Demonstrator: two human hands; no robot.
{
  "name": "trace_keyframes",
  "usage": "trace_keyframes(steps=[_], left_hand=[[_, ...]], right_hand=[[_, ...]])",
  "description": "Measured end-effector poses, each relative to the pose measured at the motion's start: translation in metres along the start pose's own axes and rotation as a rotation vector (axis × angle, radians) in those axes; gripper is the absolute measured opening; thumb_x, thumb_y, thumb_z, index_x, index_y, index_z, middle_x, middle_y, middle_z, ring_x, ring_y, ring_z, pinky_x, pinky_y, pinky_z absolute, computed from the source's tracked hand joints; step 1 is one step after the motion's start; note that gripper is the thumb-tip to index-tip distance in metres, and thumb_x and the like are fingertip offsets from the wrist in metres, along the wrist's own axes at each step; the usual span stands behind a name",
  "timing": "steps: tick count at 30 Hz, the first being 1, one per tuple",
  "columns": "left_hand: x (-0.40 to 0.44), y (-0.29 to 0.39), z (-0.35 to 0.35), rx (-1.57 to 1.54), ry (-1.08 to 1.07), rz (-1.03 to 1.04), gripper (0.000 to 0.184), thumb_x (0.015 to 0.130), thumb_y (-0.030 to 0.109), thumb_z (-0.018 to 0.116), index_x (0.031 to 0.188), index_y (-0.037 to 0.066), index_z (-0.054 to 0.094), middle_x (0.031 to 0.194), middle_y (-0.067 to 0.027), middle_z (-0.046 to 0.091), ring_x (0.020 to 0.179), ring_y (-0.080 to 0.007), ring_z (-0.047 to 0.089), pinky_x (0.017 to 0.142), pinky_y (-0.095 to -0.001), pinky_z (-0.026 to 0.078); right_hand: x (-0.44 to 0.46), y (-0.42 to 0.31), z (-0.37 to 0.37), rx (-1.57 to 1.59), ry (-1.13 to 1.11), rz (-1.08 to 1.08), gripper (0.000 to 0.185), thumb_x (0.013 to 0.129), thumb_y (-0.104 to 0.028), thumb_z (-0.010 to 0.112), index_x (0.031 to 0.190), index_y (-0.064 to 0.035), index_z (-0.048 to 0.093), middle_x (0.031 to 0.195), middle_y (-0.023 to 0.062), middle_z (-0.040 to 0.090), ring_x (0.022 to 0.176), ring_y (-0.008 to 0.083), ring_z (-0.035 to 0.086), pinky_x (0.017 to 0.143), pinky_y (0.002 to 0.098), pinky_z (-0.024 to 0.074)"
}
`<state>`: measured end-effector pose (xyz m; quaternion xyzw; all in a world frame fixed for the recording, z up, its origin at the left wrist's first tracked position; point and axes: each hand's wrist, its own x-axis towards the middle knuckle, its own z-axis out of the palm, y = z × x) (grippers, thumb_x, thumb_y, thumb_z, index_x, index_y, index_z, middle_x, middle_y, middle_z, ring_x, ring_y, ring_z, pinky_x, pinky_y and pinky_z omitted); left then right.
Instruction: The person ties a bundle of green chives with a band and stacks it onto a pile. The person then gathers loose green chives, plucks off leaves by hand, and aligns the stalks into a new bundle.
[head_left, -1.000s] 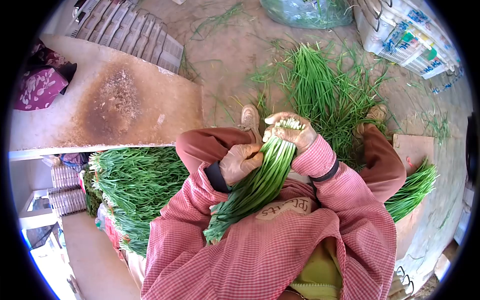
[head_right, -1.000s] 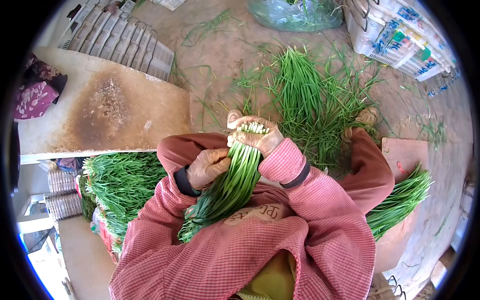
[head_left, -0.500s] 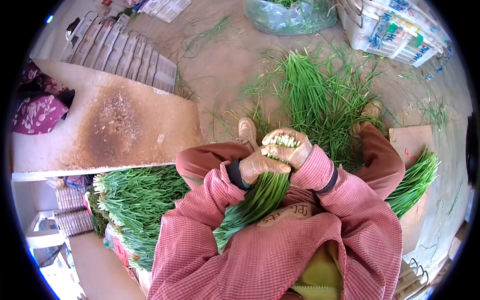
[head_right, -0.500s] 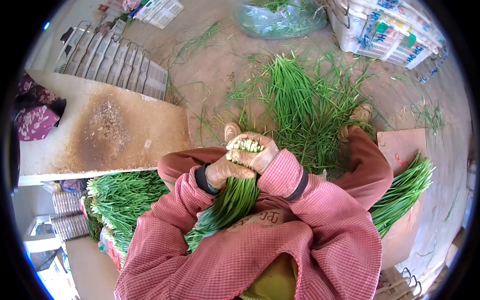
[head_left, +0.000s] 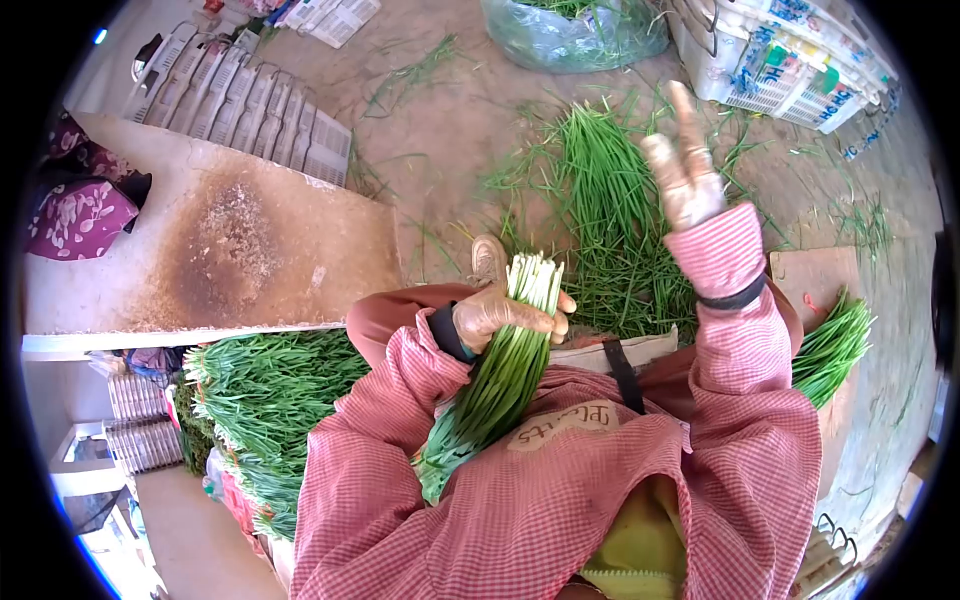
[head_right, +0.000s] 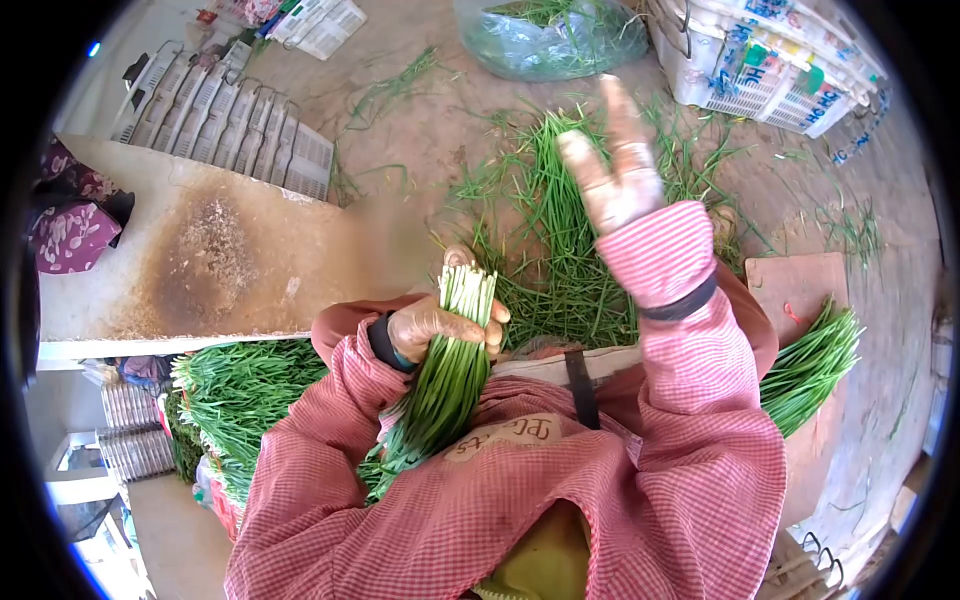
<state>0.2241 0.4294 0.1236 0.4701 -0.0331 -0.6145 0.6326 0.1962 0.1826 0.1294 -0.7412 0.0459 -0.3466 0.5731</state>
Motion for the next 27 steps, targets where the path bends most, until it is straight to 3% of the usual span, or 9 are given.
trace_keyframes(steps=[2, 5, 7, 10, 12, 13, 18, 20, 27], left_hand=[[0.010, 0.024, 0.007, 0.271, -0.100, 0.262, 0.024, 0.077, 0.008, 0.059, 0.099, -0.002, 0.057, 0.083, -0.0141, 0.062, 0.076, -0.0232, 0.061, 0.069, -0.0346, 0.050], [0.008, 0.078, -0.013, 0.455, -0.136, 0.533, 0.030, 0.086, 0.017, 0.045, 0.109, -0.001, 0.053, 0.100, -0.0171, 0.059, 0.094, -0.0275, 0.057, 0.086, -0.0386, 0.044], [0.002, 0.132, 0.003, 0.156, 0.136, 0.362, 0.030, 0.080, 0.011, 0.054, 0.109, 0.002, 0.052, 0.105, -0.0149, 0.058, 0.099, -0.0258, 0.055, 0.087, -0.0378, 0.045], [-0.012, 0.193, 0.024, -0.024, 0.392, 0.558, 0.029, 0.073, -0.001, 0.062, 0.100, 0.004, 0.054, 0.101, -0.0117, 0.060, 0.097, -0.0227, 0.057, 0.080, -0.0339, 0.051], [-0.033, 0.229, 0.003, -0.017, 0.326, 0.784, 0.025, 0.074, -0.004, 0.059, 0.099, 0.002, 0.054, 0.095, -0.0128, 0.061, 0.095, -0.0253, 0.058, 0.081, -0.0358, 0.050], [-0.046, 0.241, -0.004, 0.007, 0.387, 0.872, 0.027, 0.074, -0.005, 0.059, 0.100, 0.002, 0.053, 0.096, -0.0129, 0.060, 0.094, -0.0260, 0.058, 0.081, -0.0361, 0.050], [-0.090, 0.253, 0.007, 0.002, 0.529, 1.121, 0.028, 0.075, -0.005, 0.058, 0.101, 0.002, 0.051, 0.095, -0.0126, 0.060, 0.093, -0.0262, 0.058, 0.080, -0.0361, 0.050], [-0.091, 0.231, 0.037, 0.287, 0.520, 1.249, 0.021, 0.073, -0.006, 0.060, 0.090, 0.005, 0.055, 0.086, -0.0102, 0.061, 0.078, -0.0193, 0.059, 0.073, -0.0302, 0.051], [-0.029, 0.014, 0.030, 2.312, 0.090, 1.023, 0.035, 0.063, 0.013, 0.057, 0.098, 0.020, 0.055, 0.082, 0.0011, 0.053, 0.083, -0.0152, 0.053, 0.100, -0.0417, 0.029]], right_hand=[[-0.028, -0.018, 0.050, 0.166, -0.606, 0.026, 0.078, 0.077, -0.030, 0.064, 0.136, -0.0120, 0.017, 0.136, 0.0187, 0.027, 0.127, 0.0304, 0.025, 0.099, 0.0389, 0.0302], [-0.007, 0.003, 0.083, 0.763, -0.383, 0.658, 0.109, 0.059, -0.031, 0.077, 0.137, -0.0098, 0.004, 0.135, 0.0268, 0.020, 0.122, 0.0353, 0.031, 0.099, 0.0434, 0.0317], [0.006, -0.026, 0.082, 0.901, -0.420, 0.545, 0.119, 0.052, -0.035, 0.080, 0.136, -0.0047, 0.002, 0.133, 0.0278, 0.025, 0.124, 0.0348, 0.028, 0.102, 0.0432, 0.0267], [-0.008, -0.009, 0.091, 0.033, -0.918, 0.682, 0.108, 0.059, -0.052, 0.071, 0.136, -0.0035, 0.012, 0.132, 0.0261, 0.029, 0.124, 0.0328, 0.028, 0.103, 0.0412, 0.0252], [-0.029, -0.011, 0.067, -0.786, -1.292, 0.541, 0.068, 0.077, -0.051, 0.054, 0.126, -0.0068, 0.039, 0.125, 0.0136, 0.045, 0.110, 0.0317, 0.048, 0.092, 0.0397, 0.0387], [-0.064, 0.025, 0.049, -0.940, -1.606, 0.007, 0.050, 0.085, -0.041, 0.045, 0.122, -0.0082, 0.043, 0.124, 0.0127, 0.046, 0.103, 0.0255, 0.054, 0.083, 0.0387, 0.0451], [-0.123, 0.076, -0.007, -1.209, -1.482, 0.428, 0.027, 0.078, -0.016, 0.046, 0.096, -0.0126, 0.065, 0.100, 0.0085, 0.062, 0.093, 0.0259, 0.059, 0.074, 0.0383, 0.0480], [-0.129, 0.112, -0.002, -0.909, -0.879, 0.692, 0.027, 0.080, -0.021, 0.051, 0.102, -0.0076, 0.060, 0.098, 0.0097, 0.062, 0.088, 0.0243, 0.059, 0.071, 0.0347, 0.0463], [-0.125, 0.089, 0.015, -0.362, -0.463, 0.602, 0.028, 0.083, -0.016, 0.054, 0.108, -0.0046, 0.055, 0.091, 0.0124, 0.062, 0.079, 0.0189, 0.059, 0.070, 0.0308, 0.0449]])
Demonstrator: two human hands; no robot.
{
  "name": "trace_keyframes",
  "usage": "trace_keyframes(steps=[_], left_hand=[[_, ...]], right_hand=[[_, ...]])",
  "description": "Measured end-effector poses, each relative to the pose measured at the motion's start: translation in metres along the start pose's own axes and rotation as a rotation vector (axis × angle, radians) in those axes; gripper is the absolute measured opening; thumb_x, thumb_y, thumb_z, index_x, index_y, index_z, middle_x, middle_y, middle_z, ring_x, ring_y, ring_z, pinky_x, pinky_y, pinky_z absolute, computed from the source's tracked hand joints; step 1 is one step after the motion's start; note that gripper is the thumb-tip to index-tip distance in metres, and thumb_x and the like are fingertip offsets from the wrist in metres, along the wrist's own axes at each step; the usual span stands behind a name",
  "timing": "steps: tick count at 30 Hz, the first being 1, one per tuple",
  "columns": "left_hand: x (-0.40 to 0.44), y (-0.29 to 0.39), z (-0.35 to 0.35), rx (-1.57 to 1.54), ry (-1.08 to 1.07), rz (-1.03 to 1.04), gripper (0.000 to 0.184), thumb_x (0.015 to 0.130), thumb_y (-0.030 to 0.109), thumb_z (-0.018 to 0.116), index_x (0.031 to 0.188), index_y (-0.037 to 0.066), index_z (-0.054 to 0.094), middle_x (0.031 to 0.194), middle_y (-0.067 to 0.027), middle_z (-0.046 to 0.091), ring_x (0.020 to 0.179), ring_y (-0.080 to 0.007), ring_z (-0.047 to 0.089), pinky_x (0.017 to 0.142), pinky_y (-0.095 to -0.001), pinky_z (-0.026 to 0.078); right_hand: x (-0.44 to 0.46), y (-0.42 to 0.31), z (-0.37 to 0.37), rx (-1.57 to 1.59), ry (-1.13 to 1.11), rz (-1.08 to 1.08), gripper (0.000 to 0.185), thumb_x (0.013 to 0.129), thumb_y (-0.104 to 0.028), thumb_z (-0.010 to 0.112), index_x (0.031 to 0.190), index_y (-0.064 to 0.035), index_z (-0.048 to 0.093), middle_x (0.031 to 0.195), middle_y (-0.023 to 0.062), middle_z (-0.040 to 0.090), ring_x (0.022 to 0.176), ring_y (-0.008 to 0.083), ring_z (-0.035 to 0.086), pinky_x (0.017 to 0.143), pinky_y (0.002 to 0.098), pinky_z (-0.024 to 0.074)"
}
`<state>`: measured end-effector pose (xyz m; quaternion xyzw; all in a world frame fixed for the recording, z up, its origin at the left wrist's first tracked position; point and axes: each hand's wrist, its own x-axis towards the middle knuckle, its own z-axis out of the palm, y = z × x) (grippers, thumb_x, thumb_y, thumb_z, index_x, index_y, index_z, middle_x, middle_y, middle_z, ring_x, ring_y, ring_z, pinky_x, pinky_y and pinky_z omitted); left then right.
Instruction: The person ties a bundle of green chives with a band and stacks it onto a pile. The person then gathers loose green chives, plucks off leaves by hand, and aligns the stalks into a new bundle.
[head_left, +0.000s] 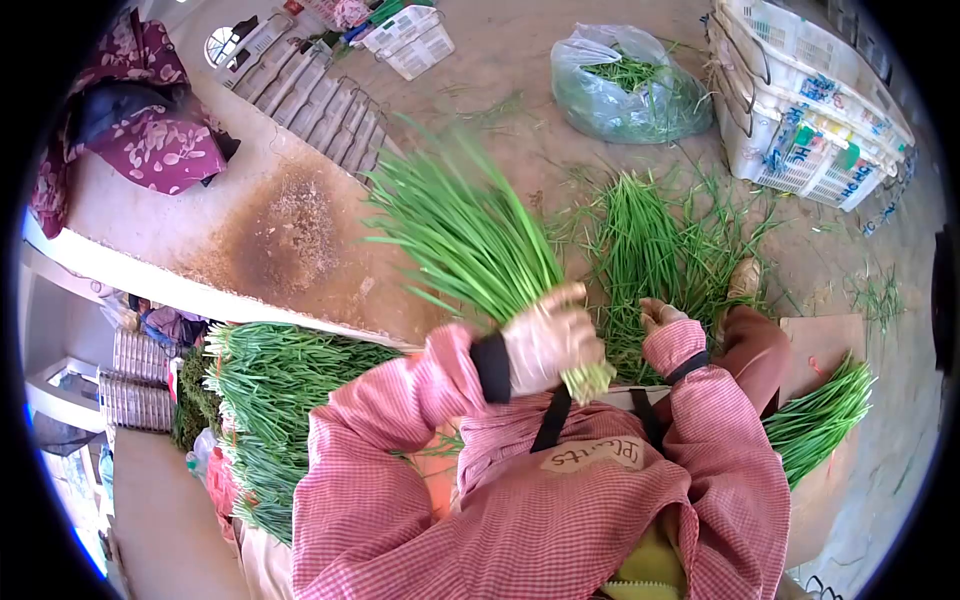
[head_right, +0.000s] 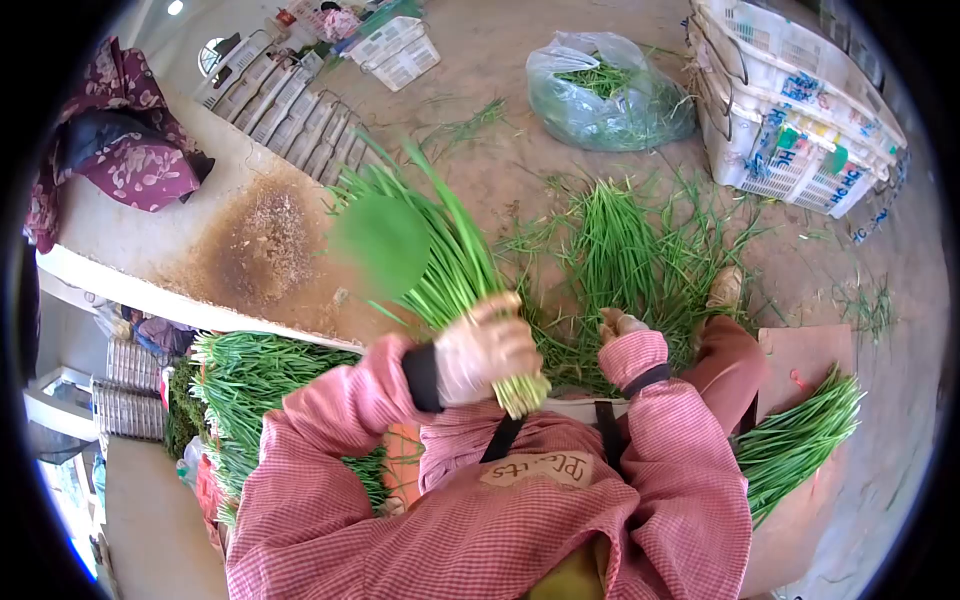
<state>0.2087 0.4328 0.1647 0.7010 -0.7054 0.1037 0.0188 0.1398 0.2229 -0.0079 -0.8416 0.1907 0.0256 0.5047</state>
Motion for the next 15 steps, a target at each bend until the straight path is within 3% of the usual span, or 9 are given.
trace_keyframes(steps=[3, 5, 7, 8, 11, 12, 13, 14, 15], left_hand=[[-0.039, 0.060, 0.083, -0.036, -0.554, 0.093, 0.011, 0.069, 0.017, 0.050, 0.074, 0.015, 0.060, 0.064, 0.0008, 0.055, 0.073, -0.0155, 0.054, 0.102, -0.0377, 0.026], [-0.039, 0.071, 0.089, 0.066, -0.534, 0.109, 0.011, 0.069, 0.017, 0.051, 0.069, 0.012, 0.060, 0.067, 0.0002, 0.057, 0.072, -0.0154, 0.054, 0.097, -0.0338, 0.031], [-0.031, 0.068, 0.086, 0.044, -0.648, 0.051, 0.011, 0.069, 0.016, 0.052, 0.066, 0.010, 0.060, 0.068, -0.0015, 0.059, 0.072, -0.0166, 0.055, 0.090, -0.0314, 0.034], [-0.035, 0.066, 0.088, 0.068, -0.602, 0.068, 0.011, 0.068, 0.016, 0.052, 0.063, 0.010, 0.060, 0.066, -0.0009, 0.059, 0.071, -0.0164, 0.055, 0.083, -0.0292, 0.036], [-0.032, 0.061, 0.088, -0.031, -0.670, 0.115, 0.010, 0.069, 0.016, 0.052, 0.067, 0.011, 0.061, 0.068, 0.0000, 0.059, 0.071, -0.0158, 0.055, 0.083, -0.0278, 0.036], [-0.032, 0.058, 0.087, -0.031, -0.667, 0.114, 0.010, 0.069, 0.016, 0.052, 0.067, 0.011, 0.061, 0.068, 0.0000, 0.059, 0.071, -0.0158, 0.055, 0.083, -0.0278, 0.036], [-0.032, 0.053, 0.083, -0.061, -0.570, 0.124, 0.009, 0.069, 0.016, 0.052, 0.068, 0.012, 0.060, 0.068, 0.0004, 0.058, 0.070, -0.0156, 0.055, 0.084, -0.0290, 0.038], [-0.030, 0.045, 0.078, -0.081, -0.471, 0.134, 0.007, 0.068, 0.016, 0.053, 0.070, 0.014, 0.060, 0.069, 0.0007, 0.058, 0.069, -0.0155, 0.055, 0.084, -0.0301, 0.039], [-0.022, 0.032, 0.063, -0.174, -0.262, 0.045, 0.008, 0.068, 0.017, 0.054, 0.073, 0.014, 0.060, 0.070, 0.0001, 0.058, 0.071, -0.0160, 0.056, 0.084, -0.0333, 0.040]], right_hand=[[-0.019, 0.002, -0.005, 0.066, 0.003, -0.026, 0.027, 0.082, -0.012, 0.055, 0.108, -0.0046, 0.055, 0.085, 0.0103, 0.062, 0.074, 0.0175, 0.058, 0.067, 0.0304, 0.0447], [-0.026, 0.009, -0.006, 0.088, 0.066, -0.002, 0.023, 0.083, -0.005, 0.053, 0.106, -0.0028, 0.056, 0.088, 0.0072, 0.061, 0.079, 0.0135, 0.055, 0.072, 0.0232, 0.0431], [-0.034, -0.014, -0.011, 0.114, 0.002, 0.064, 0.023, 0.084, -0.007, 0.054, 0.106, -0.0017, 0.056, 0.089, 0.0070, 0.061, 0.080, 0.0131, 0.055, 0.074, 0.0230, 0.0428], [-0.030, -0.016, -0.007, 0.150, -0.008, 0.022, 0.023, 0.084, -0.008, 0.053, 0.106, -0.0011, 0.056, 0.089, 0.0068, 0.061, 0.081, 0.0129, 0.055, 0.075, 0.0228, 0.0427], [-0.027, -0.046, 0.002, 0.210, -0.038, -0.027, 0.025, 0.085, -0.011, 0.054, 0.107, -0.0001, 0.055, 0.095, 0.0071, 0.061, 0.081, 0.0124, 0.054, 0.075, 0.0232, 0.0429], [-0.028, -0.059, 0.003, 0.230, -0.076, -0.207, 0.028, 0.085, -0.013, 0.054, 0.110, -0.0011, 0.054, 0.101, 0.0083, 0.059, 0.084, 0.0127, 0.055, 0.078, 0.0237, 0.0424], [-0.027, -0.074, 0.001, 0.247, -0.115, -0.391, 0.031, 0.085, -0.014, 0.054, 0.113, -0.0021, 0.052, 0.107, 0.0095, 0.057, 0.087, 0.0130, 0.055, 0.080, 0.0243, 0.0418], [-0.026, -0.093, -0.006, 0.243, -0.111, -0.402, 0.031, 0.085, -0.014, 0.054, 0.113, -0.0021, 0.052, 0.107, 0.0095, 0.057, 0.087, 0.0130, 0.055, 0.080, 0.0243, 0.0418], [-0.025, -0.115, -0.015, 0.485, -0.210, -0.413, 0.039, 0.084, -0.020, 0.055, 0.118, -0.0012, 0.047, 0.113, 0.0104, 0.054, 0.100, 0.0152, 0.049, 0.088, 0.0271, 0.0370]])
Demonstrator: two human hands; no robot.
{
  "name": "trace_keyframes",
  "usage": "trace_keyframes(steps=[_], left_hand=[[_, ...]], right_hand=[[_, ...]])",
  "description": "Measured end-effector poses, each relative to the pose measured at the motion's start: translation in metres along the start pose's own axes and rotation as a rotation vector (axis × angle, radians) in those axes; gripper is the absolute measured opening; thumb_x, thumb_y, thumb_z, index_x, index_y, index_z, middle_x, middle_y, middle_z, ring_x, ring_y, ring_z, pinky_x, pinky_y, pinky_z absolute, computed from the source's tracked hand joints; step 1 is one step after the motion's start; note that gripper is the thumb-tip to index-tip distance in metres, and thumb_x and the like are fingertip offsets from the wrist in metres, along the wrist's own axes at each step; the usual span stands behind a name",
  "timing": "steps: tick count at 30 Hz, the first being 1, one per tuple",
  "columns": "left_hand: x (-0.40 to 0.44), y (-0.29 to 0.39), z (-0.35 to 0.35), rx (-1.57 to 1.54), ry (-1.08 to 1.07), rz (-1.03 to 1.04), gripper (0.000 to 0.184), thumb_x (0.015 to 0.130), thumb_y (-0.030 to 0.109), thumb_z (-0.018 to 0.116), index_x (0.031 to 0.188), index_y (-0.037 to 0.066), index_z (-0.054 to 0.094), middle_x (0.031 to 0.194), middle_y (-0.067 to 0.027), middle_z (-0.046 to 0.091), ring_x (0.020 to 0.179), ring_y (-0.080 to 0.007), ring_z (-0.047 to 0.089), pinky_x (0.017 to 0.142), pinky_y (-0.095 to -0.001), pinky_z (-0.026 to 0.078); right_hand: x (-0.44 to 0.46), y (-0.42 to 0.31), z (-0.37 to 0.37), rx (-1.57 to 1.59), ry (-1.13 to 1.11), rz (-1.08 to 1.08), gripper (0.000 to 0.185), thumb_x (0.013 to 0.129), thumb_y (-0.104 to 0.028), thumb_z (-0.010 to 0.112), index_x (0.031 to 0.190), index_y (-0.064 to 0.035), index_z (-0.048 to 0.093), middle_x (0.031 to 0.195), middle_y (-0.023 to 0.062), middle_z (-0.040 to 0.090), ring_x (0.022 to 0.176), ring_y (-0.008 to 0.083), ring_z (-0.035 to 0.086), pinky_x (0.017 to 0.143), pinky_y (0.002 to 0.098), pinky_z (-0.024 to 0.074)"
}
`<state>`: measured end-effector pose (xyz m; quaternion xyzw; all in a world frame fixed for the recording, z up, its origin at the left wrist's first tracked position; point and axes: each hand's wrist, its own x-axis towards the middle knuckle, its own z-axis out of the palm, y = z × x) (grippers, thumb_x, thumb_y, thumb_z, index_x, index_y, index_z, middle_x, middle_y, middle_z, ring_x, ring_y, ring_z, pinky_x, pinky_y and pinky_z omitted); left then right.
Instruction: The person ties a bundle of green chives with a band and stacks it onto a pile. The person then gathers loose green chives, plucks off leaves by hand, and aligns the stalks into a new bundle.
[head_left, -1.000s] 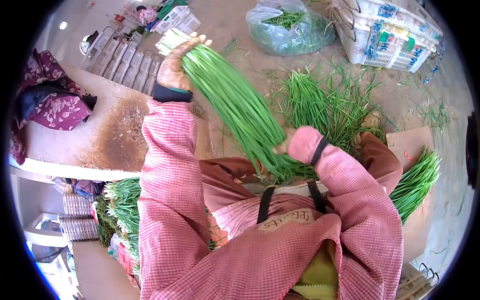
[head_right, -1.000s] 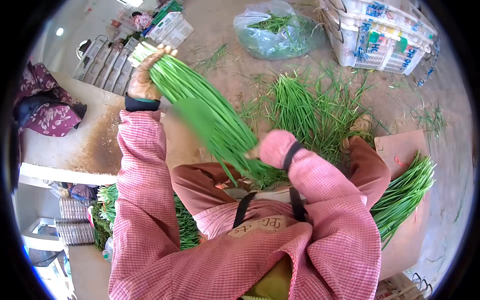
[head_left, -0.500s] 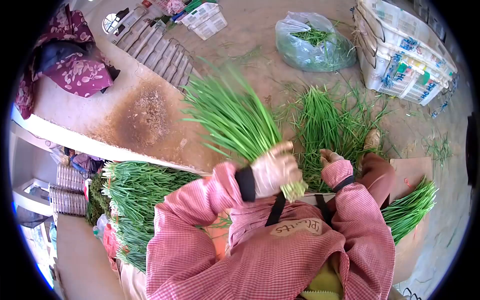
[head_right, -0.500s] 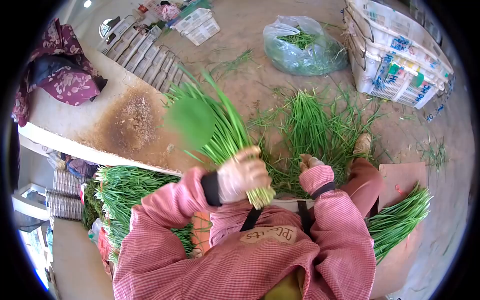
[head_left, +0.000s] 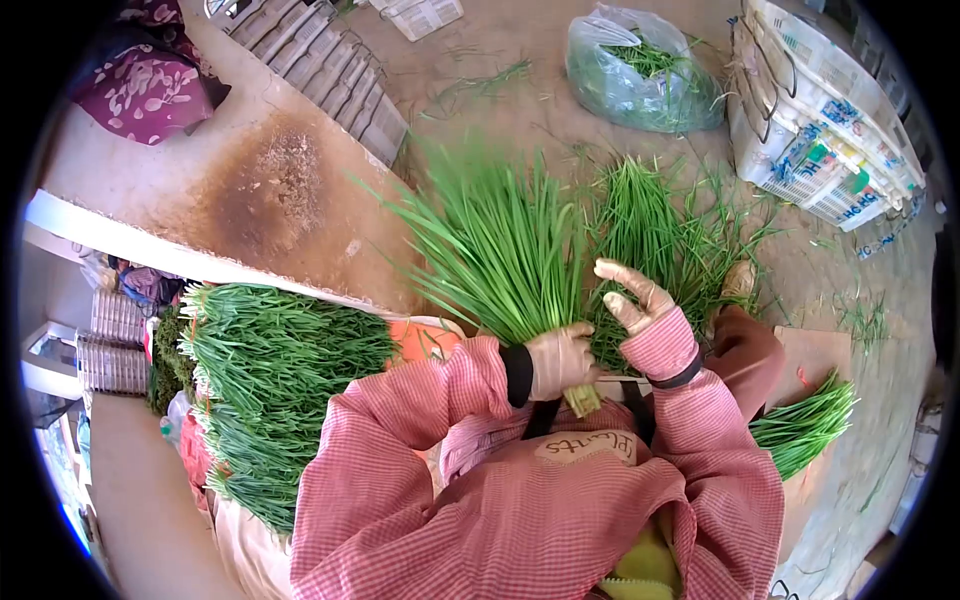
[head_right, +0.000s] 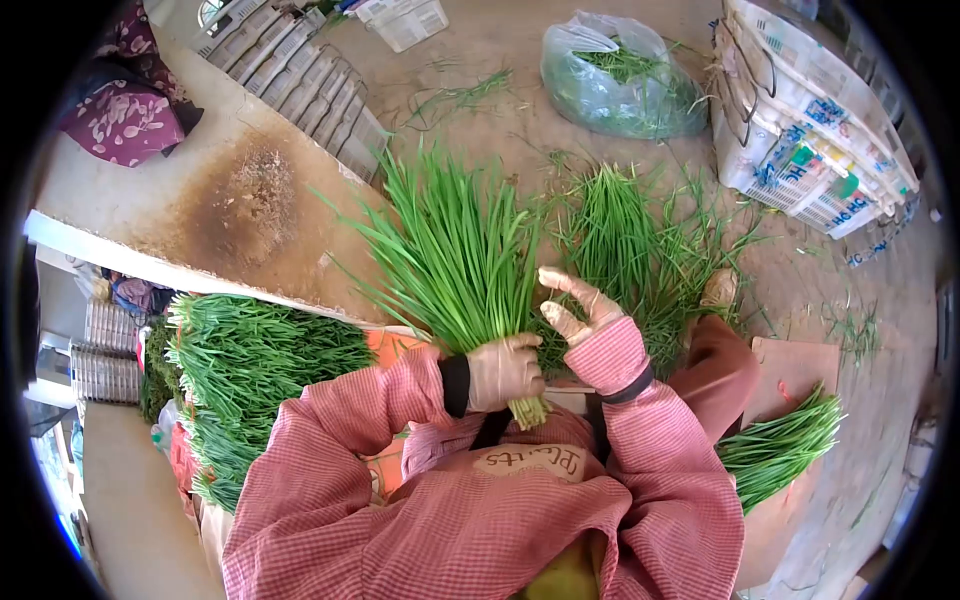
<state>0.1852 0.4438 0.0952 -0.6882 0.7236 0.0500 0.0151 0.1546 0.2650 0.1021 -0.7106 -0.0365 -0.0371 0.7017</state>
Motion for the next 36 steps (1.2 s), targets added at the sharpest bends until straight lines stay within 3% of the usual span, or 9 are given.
trace_keyframes(steps=[4, 6, 10, 15, 21, 24, 27, 30, 36], left_hand=[[0.015, -0.037, -0.136, -1.258, 0.904, -0.352, 0.020, 0.068, -0.003, 0.063, 0.085, 0.005, 0.060, 0.079, -0.0047, 0.061, 0.072, -0.0156, 0.059, 0.066, -0.0275, 0.048], [0.018, -0.056, -0.179, -1.373, 1.292, -0.284, 0.020, 0.072, -0.008, 0.059, 0.090, 0.001, 0.057, 0.082, -0.0067, 0.060, 0.073, -0.0167, 0.059, 0.065, -0.0243, 0.049], [0.025, -0.066, -0.188, -1.952, 1.456, -0.115, 0.031, 0.074, -0.009, 0.057, 0.103, 0.001, 0.050, 0.087, -0.0104, 0.060, 0.081, -0.0200, 0.060, 0.071, -0.0308, 0.052], [0.023, -0.071, -0.146, -2.307, 1.501, -0.089, 0.028, 0.076, -0.005, 0.056, 0.101, 0.006, 0.055, 0.093, -0.0072, 0.059, 0.096, -0.0227, 0.055, 0.091, -0.0362, 0.042], [0.011, -0.061, -0.127, -1.979, 1.370, -0.058, 0.064, 0.071, 0.008, 0.064, 0.128, 0.005, 0.034, 0.128, -0.0122, 0.040, 0.121, -0.0264, 0.036, 0.099, -0.0386, 0.033], [0.001, -0.070, -0.108, -1.748, 1.316, -0.128, 0.064, 0.071, 0.009, 0.064, 0.127, 0.004, 0.034, 0.129, -0.0126, 0.040, 0.120, -0.0280, 0.037, 0.096, -0.0388, 0.036], [-0.023, -0.092, -0.125, -2.028, 1.684, -0.166, 0.051, 0.076, 0.011, 0.059, 0.122, 0.004, 0.039, 0.122, -0.0123, 0.047, 0.113, -0.0275, 0.045, 0.092, -0.0395, 0.040], [-0.053, -0.141, -0.107, -2.159, 1.836, 0.120, 0.037, 0.085, 0.019, 0.050, 0.118, 0.004, 0.044, 0.117, -0.0089, 0.051, 0.110, -0.0247, 0.047, 0.095, -0.0397, 0.037], [-0.040, -0.079, -0.126, -1.279, 1.461, -0.736, 0.080, 0.075, 0.013, 0.066, 0.137, 0.013, 0.016, 0.135, -0.0175, 0.025, 0.123, -0.0264, 0.029, 0.100, -0.0376, 0.027]], right_hand=[[0.056, -0.068, 0.000, 0.498, -0.210, -0.298, 0.101, 0.065, -0.050, 0.069, 0.135, -0.0012, 0.014, 0.133, 0.0178, 0.031, 0.119, 0.0265, 0.036, 0.100, 0.0361, 0.0273], [0.074, -0.095, 0.014, -0.026, -0.041, -0.719, 0.107, 0.060, -0.051, 0.071, 0.134, 0.0007, 0.013, 0.132, 0.0213, 0.030, 0.118, 0.0322, 0.037, 0.099, 0.0404, 0.0292], [0.085, -0.095, 0.036, -0.565, 0.434, -0.872, 0.110, 0.056, -0.050, 0.071, 0.131, 0.0058, 0.014, 0.117, 0.0267, 0.041, 0.101, 0.0409, 0.046, 0.088, 0.0454, 0.0373], [0.063, -0.067, 0.024, -0.286, 0.336, -0.556, 0.101, 0.059, -0.046, 0.071, 0.129, 0.0046, 0.019, 0.109, 0.0228, 0.049, 0.093, 0.0388, 0.052, 0.082, 0.0461, 0.0417], [0.069, -0.022, 0.023, 0.326, -0.096, -0.024, 0.032, 0.088, -0.020, 0.038, 0.118, -0.0079, 0.041, 0.114, 0.0061, 0.053, 0.103, 0.0211, 0.051, 0.090, 0.0344, 0.0401], [0.070, -0.035, 0.037, 0.519, -0.054, 0.025, 0.029, 0.084, -0.006, 0.048, 0.113, -0.0060, 0.046, 0.113, 0.0069, 0.053, 0.093, 0.0196, 0.056, 0.079, 0.0317, 0.0466], [0.052, -0.057, 0.043, -0.208, -0.197, 0.242, 0.041, 0.075, 0.002, 0.060, 0.113, -0.0034, 0.047, 0.112, 0.0101, 0.053, 0.083, 0.0188, 0.058, 0.072, 0.0326, 0.0497], [0.041, -0.021, 0.033, 0.326, -0.384, 0.434, 0.047, 0.067, -0.004, 0.072, 0.108, -0.0001, 0.049, 0.104, 0.0083, 0.058, 0.090, 0.0187, 0.057, 0.078, 0.0325, 0.0487], [0.027, -0.027, 0.041, -0.210, 0.009, 0.313, 0.046, 0.065, -0.005, 0.071, 0.105, 0.0015, 0.050, 0.094, 0.0120, 0.062, 0.084, 0.0200, 0.060, 0.077, 0.0301, 0.0487]])
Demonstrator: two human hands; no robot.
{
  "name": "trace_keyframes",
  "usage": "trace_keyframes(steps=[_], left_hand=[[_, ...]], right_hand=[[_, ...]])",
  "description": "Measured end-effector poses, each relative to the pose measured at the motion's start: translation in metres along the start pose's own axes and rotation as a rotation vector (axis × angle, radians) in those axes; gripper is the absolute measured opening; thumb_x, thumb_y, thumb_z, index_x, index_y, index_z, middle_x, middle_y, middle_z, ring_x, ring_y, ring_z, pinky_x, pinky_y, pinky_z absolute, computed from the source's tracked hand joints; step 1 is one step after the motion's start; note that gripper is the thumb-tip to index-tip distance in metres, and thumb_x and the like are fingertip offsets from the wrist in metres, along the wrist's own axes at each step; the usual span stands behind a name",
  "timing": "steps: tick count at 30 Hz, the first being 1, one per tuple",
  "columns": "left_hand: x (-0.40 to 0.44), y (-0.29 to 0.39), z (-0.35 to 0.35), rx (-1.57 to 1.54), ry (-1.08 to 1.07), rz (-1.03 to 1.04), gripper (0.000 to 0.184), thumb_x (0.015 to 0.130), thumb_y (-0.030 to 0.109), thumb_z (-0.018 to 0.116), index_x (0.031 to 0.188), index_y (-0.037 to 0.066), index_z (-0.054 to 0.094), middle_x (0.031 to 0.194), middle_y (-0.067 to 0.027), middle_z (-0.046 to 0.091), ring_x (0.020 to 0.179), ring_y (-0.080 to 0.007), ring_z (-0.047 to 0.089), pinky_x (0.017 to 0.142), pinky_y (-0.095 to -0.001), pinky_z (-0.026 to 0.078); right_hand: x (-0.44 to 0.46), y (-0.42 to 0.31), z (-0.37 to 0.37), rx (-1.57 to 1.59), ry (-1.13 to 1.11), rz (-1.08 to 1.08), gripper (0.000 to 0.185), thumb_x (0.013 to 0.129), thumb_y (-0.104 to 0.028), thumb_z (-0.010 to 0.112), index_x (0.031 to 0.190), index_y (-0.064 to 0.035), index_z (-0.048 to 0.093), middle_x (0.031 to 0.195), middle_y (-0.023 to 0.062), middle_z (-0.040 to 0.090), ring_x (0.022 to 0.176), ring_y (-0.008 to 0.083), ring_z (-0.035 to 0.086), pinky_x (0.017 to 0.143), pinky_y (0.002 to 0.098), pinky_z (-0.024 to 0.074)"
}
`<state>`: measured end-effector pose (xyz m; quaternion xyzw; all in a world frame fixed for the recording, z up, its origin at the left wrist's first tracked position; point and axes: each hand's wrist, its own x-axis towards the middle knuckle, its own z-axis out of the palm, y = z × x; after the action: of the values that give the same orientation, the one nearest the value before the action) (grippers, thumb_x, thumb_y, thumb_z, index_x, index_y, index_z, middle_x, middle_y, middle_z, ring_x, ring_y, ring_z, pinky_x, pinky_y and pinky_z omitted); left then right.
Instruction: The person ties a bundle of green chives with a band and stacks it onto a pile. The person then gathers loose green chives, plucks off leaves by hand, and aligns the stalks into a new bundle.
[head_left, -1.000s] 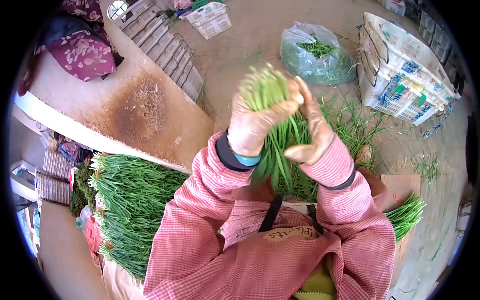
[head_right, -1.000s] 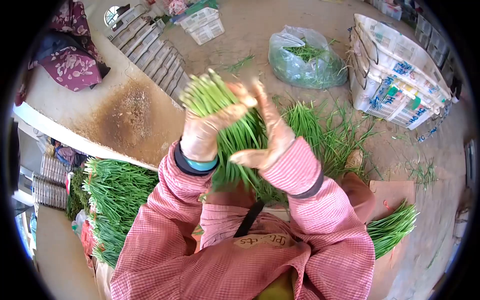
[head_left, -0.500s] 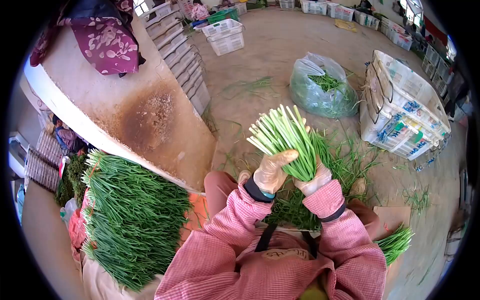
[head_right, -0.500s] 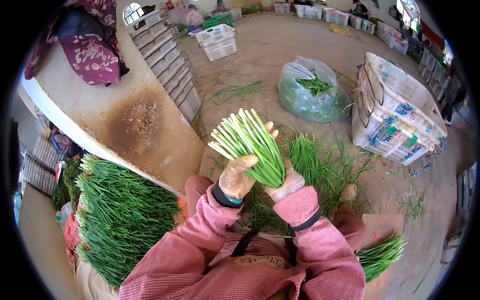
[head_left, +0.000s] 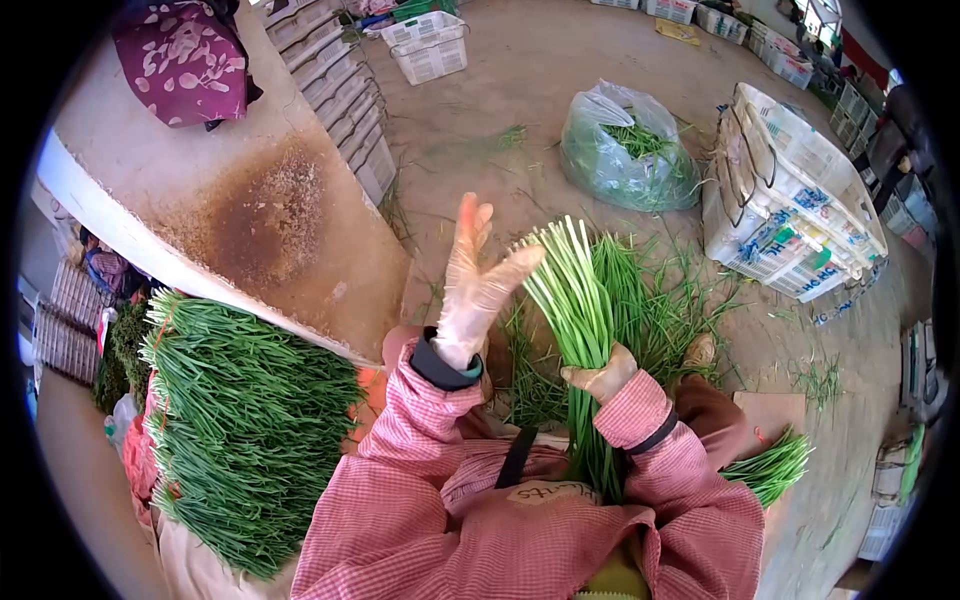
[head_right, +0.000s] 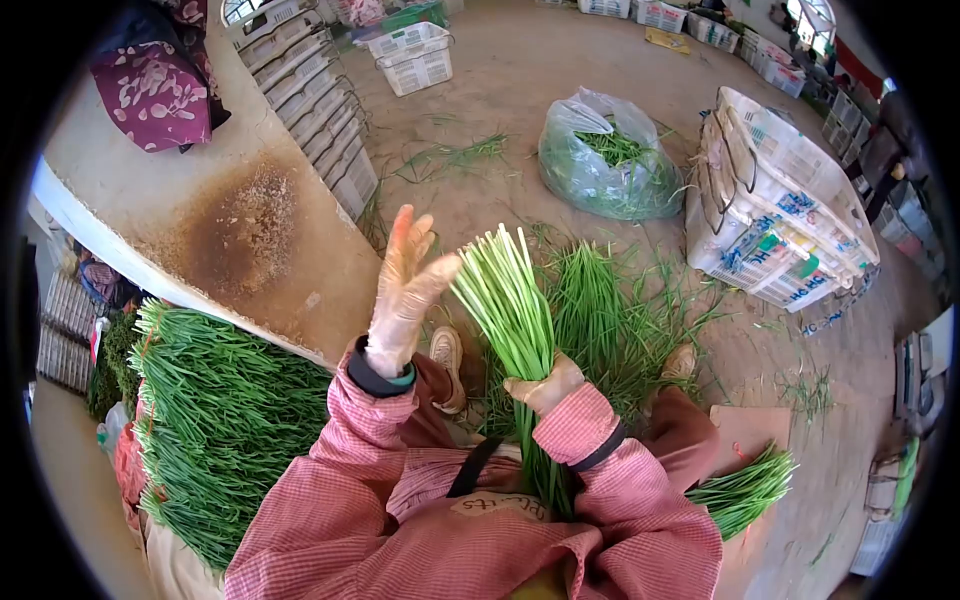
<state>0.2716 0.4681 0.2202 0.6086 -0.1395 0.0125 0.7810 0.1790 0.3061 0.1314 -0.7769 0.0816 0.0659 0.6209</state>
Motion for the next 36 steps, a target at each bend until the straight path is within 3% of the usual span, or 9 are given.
trace_keyframes(steps=[4, 6, 8, 10, 17, 21, 27, 29, 36], left_hand=[[-0.014, -0.024, 0.003, -0.023, -0.061, -0.065, 0.090, 0.064, 0.003, 0.070, 0.137, 0.013, 0.019, 0.135, -0.0171, 0.023, 0.124, -0.0255, 0.025, 0.102, -0.0368, 0.024], [-0.013, -0.018, 0.004, 0.904, -0.058, 0.453, 0.081, 0.061, 0.001, 0.066, 0.132, 0.013, 0.030, 0.135, -0.0163, 0.021, 0.122, -0.0305, 0.029, 0.101, -0.0388, 0.024], [-0.010, -0.019, 0.007, 0.986, -0.025, 0.548, 0.063, 0.058, 0.000, 0.064, 0.118, 0.013, 0.048, 0.123, -0.0122, 0.038, 0.114, -0.0315, 0.038, 0.095, -0.0384, 0.032], [-0.002, -0.029, -0.001, 0.878, -0.297, 0.642, 0.046, 0.059, 0.000, 0.064, 0.103, 0.014, 0.059, 0.101, -0.0059, 0.053, 0.103, -0.0283, 0.047, 0.090, -0.0382, 0.036], [-0.003, -0.022, 0.010, 1.027, -0.325, 0.535, 0.028, 0.069, 0.028, 0.066, 0.094, 0.015, 0.064, 0.074, -0.0020, 0.054, 0.077, -0.0225, 0.050, 0.084, -0.0395, 0.033], [-0.008, -0.014, 0.022, 1.321, -0.243, 0.649, 0.032, 0.064, 0.034, 0.071, 0.088, 0.013, 0.065, 0.093, -0.0020, 0.057, 0.089, -0.0219, 0.049, 0.090, -0.0385, 0.030], [0.002, -0.014, 0.026, 1.152, -0.392, 0.569, 0.030, 0.062, 0.027, 0.071, 0.087, 0.012, 0.066, 0.104, -0.0013, 0.052, 0.105, -0.0231, 0.042, 0.092, -0.0390, 0.027], [0.004, -0.018, 0.025, 1.153, -0.485, 0.511, 0.029, 0.060, 0.027, 0.071, 0.086, 0.015, 0.066, 0.100, 0.0006, 0.051, 0.104, -0.0242, 0.039, 0.095, -0.0425, 0.023], [0.008, -0.015, 0.035, 1.274, -0.639, 0.658, 0.018, 0.062, 0.025, 0.068, 0.080, 0.020, 0.066, 0.094, 0.0025, 0.051, 0.105, -0.0222, 0.041, 0.097, -0.0546, 0.013]], right_hand=[[0.010, 0.020, 0.006, 0.213, -0.058, 0.045, 0.049, 0.067, -0.007, 0.068, 0.109, 0.0030, 0.044, 0.102, 0.0123, 0.060, 0.091, 0.0211, 0.059, 0.081, 0.0288, 0.0460], [0.014, 0.040, 0.002, 0.580, -0.052, 0.163, 0.049, 0.068, -0.007, 0.067, 0.109, 0.0031, 0.044, 0.103, 0.0122, 0.059, 0.092, 0.0208, 0.058, 0.082, 0.0289, 0.0457], [0.015, 0.050, -0.002, 0.934, -0.059, 0.268, 0.048, 0.068, -0.007, 0.067, 0.109, 0.0031, 0.044, 0.104, 0.0120, 0.059, 0.094, 0.0206, 0.058, 0.083, 0.0290, 0.0453], [0.002, 0.025, -0.008, 0.275, -0.062, -0.060, 0.048, 0.069, -0.007, 0.066, 0.109, 0.0032, 0.043, 0.104, 0.0119, 0.059, 0.094, 0.0204, 0.058, 0.083, 0.0291, 0.0451], [-0.010, -0.002, -0.020, 0.196, -0.039, 0.064, 0.048, 0.072, -0.007, 0.063, 0.112, 0.0034, 0.038, 0.104, 0.0110, 0.058, 0.094, 0.0205, 0.057, 0.085, 0.0291, 0.0440], [-0.009, 0.011, -0.020, 0.040, -0.034, 0.062, 0.048, 0.074, -0.009, 0.061, 0.113, 0.0028, 0.036, 0.107, 0.0106, 0.057, 0.096, 0.0200, 0.055, 0.088, 0.0288, 0.0422], [-0.006, 0.006, -0.025, 0.747, -0.143, 0.321, 0.048, 0.076, -0.012, 0.058, 0.115, 0.0028, 0.033, 0.109, 0.0097, 0.055, 0.098, 0.0189, 0.054, 0.089, 0.0281, 0.0412], [-0.017, 0.003, -0.026, 0.079, -0.076, 0.045, 0.047, 0.078, -0.013, 0.057, 0.116, 0.0024, 0.033, 0.111, 0.0090, 0.055, 0.098, 0.0183, 0.054, 0.089, 0.0284, 0.0411], [-0.020, 0.006, -0.030, 0.080, -0.054, 0.066, 0.042, 0.079, -0.013, 0.054, 0.114, 0.0008, 0.035, 0.113, 0.0085, 0.053, 0.100, 0.0189, 0.053, 0.089, 0.0284, 0.0411]])
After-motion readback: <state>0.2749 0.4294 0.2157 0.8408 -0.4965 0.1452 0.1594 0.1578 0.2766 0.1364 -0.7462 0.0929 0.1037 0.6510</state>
